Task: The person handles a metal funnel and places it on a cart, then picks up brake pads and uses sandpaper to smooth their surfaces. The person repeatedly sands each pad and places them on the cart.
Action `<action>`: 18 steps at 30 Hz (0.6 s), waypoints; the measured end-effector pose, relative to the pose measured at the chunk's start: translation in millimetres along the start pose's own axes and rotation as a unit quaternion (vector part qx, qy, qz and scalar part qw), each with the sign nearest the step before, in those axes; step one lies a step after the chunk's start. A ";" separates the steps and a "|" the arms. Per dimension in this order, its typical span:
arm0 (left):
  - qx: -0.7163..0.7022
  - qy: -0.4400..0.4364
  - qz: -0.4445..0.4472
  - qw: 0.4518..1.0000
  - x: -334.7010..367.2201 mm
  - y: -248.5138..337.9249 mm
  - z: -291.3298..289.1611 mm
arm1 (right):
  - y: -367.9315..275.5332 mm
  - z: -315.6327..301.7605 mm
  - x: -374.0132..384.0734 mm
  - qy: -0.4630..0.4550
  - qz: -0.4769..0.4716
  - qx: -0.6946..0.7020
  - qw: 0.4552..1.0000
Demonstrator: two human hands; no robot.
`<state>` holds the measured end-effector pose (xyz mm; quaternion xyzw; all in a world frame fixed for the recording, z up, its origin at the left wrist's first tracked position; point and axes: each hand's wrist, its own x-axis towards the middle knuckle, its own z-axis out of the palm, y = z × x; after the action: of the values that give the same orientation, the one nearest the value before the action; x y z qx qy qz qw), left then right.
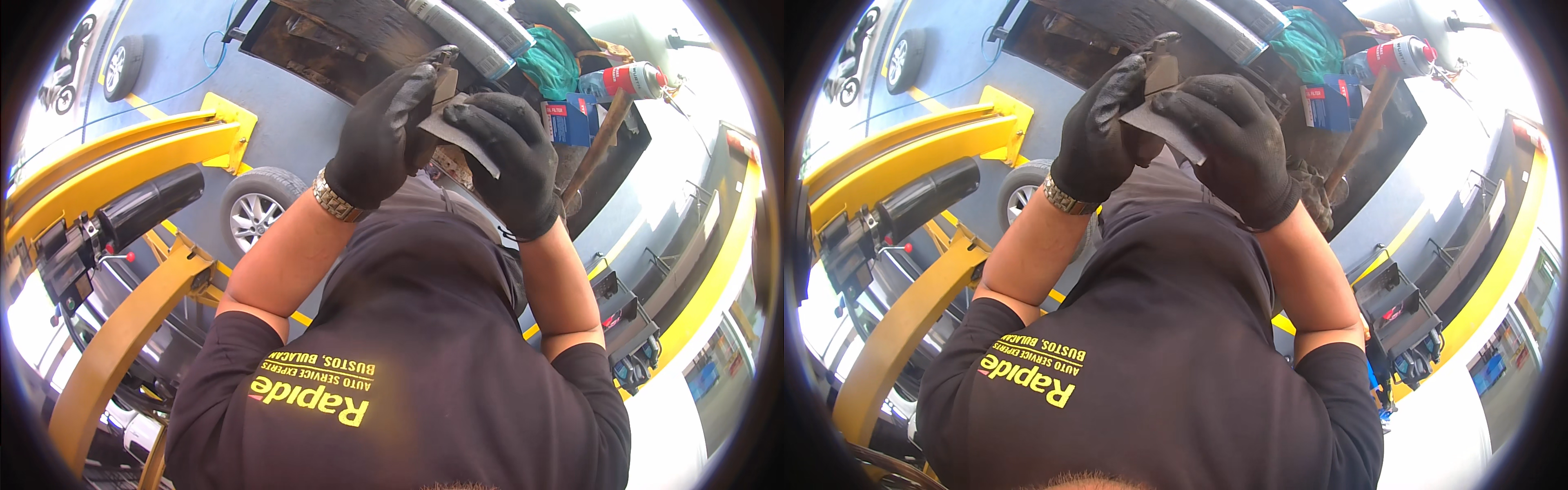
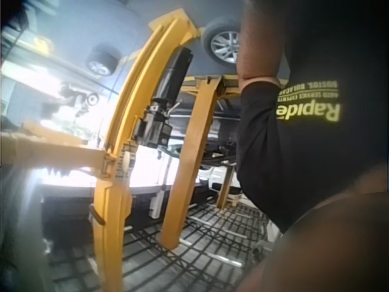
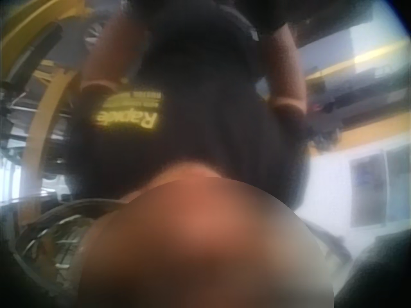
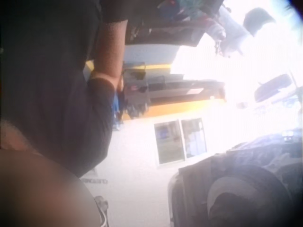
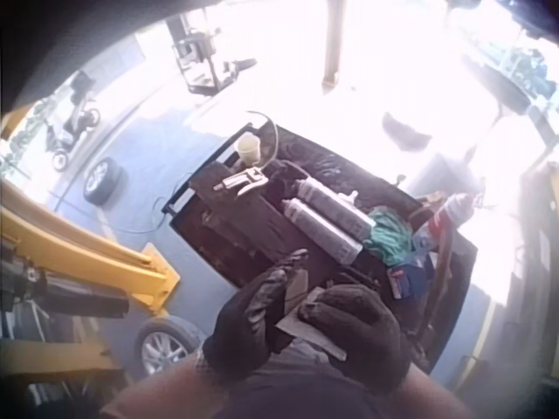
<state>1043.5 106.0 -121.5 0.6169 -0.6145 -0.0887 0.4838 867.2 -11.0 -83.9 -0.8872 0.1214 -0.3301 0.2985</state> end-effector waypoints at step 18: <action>-0.487 0.026 -0.322 0.811 14.0 4.7 0.2 | 34.2 7.1 -40.5 0.021 0.058 -0.042 0.997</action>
<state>1043.4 95.1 -111.6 0.4652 -0.2444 -0.5113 0.6800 840.7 -18.2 -129.9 -0.8832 0.1929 -0.3252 0.2774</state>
